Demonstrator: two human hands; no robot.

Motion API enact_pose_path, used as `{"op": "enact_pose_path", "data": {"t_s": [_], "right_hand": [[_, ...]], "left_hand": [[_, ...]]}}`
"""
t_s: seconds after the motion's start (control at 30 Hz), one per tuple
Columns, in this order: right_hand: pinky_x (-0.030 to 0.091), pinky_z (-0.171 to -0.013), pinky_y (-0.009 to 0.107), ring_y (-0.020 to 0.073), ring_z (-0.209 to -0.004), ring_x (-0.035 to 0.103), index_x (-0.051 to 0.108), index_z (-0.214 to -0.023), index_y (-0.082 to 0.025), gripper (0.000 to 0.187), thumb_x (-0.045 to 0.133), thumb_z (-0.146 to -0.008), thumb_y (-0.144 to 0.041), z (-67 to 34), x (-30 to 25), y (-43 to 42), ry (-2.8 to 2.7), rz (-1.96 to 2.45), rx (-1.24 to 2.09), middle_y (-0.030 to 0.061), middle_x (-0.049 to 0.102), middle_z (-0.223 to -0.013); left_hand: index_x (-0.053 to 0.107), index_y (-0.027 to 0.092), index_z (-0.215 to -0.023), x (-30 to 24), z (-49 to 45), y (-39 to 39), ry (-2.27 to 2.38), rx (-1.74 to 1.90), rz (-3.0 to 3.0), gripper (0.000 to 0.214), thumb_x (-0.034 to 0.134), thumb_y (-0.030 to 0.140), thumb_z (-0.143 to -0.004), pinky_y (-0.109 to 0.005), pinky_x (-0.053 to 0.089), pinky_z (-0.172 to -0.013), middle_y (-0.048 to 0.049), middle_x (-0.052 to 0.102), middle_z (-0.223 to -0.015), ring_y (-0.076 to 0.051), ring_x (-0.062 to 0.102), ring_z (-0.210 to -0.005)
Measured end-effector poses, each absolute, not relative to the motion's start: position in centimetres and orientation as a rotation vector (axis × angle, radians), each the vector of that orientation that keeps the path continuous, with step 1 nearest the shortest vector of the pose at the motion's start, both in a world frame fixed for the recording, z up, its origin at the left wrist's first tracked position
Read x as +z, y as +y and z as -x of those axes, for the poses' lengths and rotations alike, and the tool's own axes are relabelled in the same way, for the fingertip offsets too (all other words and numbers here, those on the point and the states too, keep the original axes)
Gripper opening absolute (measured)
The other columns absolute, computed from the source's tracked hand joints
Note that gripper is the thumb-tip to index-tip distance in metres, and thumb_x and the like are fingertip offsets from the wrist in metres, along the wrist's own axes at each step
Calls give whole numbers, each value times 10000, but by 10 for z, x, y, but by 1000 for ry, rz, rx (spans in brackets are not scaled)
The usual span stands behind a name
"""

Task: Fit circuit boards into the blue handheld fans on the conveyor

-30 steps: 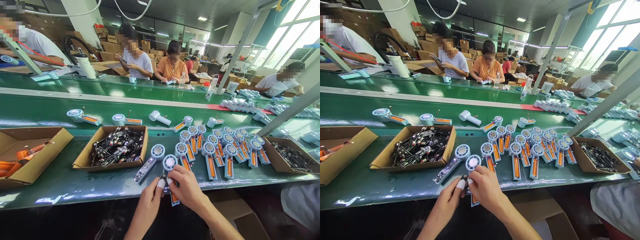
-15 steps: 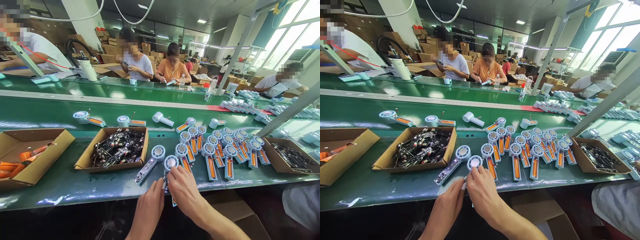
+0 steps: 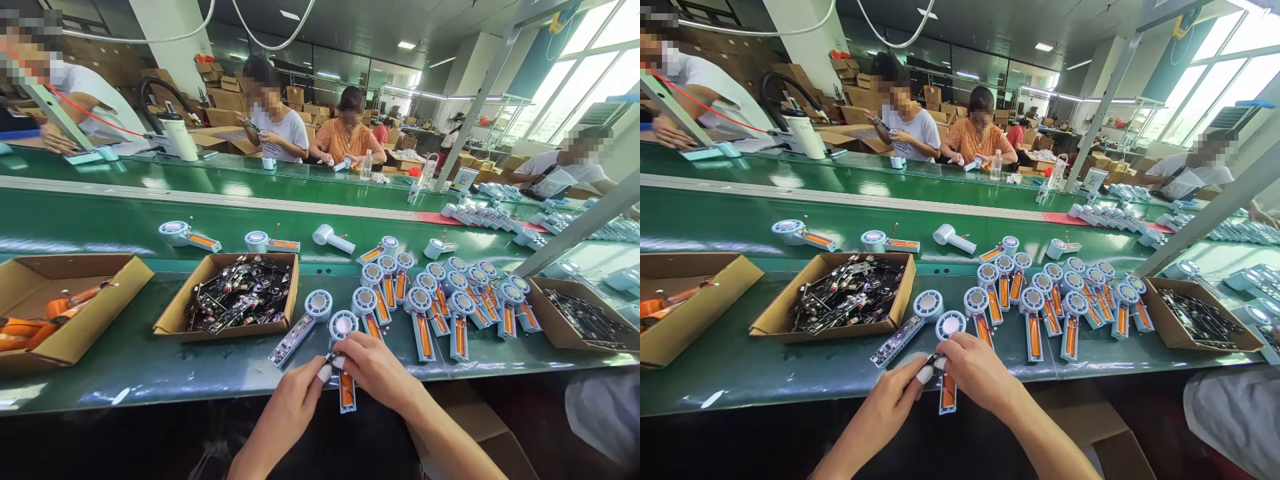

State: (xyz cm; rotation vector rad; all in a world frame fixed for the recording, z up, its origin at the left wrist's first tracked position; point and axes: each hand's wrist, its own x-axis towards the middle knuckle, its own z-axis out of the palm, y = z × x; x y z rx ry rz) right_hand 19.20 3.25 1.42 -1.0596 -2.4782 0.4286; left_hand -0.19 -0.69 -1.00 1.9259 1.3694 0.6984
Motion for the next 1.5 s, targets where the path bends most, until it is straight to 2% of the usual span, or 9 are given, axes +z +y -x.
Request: {"op": "enact_pose_path", "data": {"t_s": [0.23,0.37,0.53,0.73,0.93,1.1,1.2,1.33,1.5], "right_hand": [[494,-759,247,181,-823,643,709,-985,-150,130,597,-945,-97,-196,13,43,-2497,890,589,64,692,-874],[508,-786,267,195,-863,670,723,-992,-168,149,598,-936,-108,-196,15,45,-2403,966,680,67,720,-903],[520,-869,310,194,-972,679,667,-1202,-206,306,479,-981,-110,-214,33,33,-2130,1082,797,66,727,-1067],[530,-808,269,172,-910,672,639,-1274,-270,517,539,-843,-3,-225,36,4,-2366,1199,827,33,677,-1080],[537,-790,257,179,-863,717,714,-1104,-224,262,513,-979,-110,-223,24,9,-2288,1138,706,38,756,-958],[555,-788,291,210,-892,733,678,-1203,-197,306,457,-1002,-135,-208,16,27,-2161,1076,384,105,770,-1036],[553,-733,250,174,-801,734,662,-1184,-224,271,537,-955,-151,-186,9,29,-2044,1092,559,50,785,-951],[515,-605,209,141,-626,676,691,-873,-200,61,636,-881,-176,-165,8,24,-1853,1152,908,-16,728,-691],[538,-755,258,156,-751,697,736,-899,-201,152,597,-919,-144,-172,15,20,-1884,1033,1003,1,744,-756]], "left_hand": [[491,242,-767,-4,9,-1,1295,636,-1964,288,323,289,-996,-257,373,-605,11,604,-712,-178,563,-648],[547,240,-799,-4,7,-2,1329,659,-1904,303,326,318,-990,-267,416,-640,3,638,-708,-191,607,-665],[627,210,-1048,-18,0,-13,1488,795,-1652,370,333,419,-969,-314,487,-649,-40,706,-749,-231,658,-683],[515,191,-1278,-26,-8,-24,1473,956,-1441,422,379,423,-954,-324,507,-584,-32,711,-787,-183,582,-516],[535,226,-1260,-19,-16,-28,1470,1080,-1306,387,364,407,-965,-300,484,-539,-12,685,-828,-138,520,-464],[558,238,-1189,-25,-15,-29,1472,1058,-1332,343,361,395,-955,-278,445,-507,-12,686,-836,-132,525,-472],[596,237,-1039,-31,-11,-27,1445,1011,-1400,264,381,347,-932,-261,427,-512,38,605,-641,-139,517,-470],[603,230,-995,-33,-9,-27,1453,964,-1395,268,372,354,-939,-250,386,-482,89,433,-479,-145,464,-429],[582,223,-1128,-24,-14,-30,1444,993,-1209,364,367,456,-951,-232,298,-400,107,365,-469,-147,418,-398]]}}
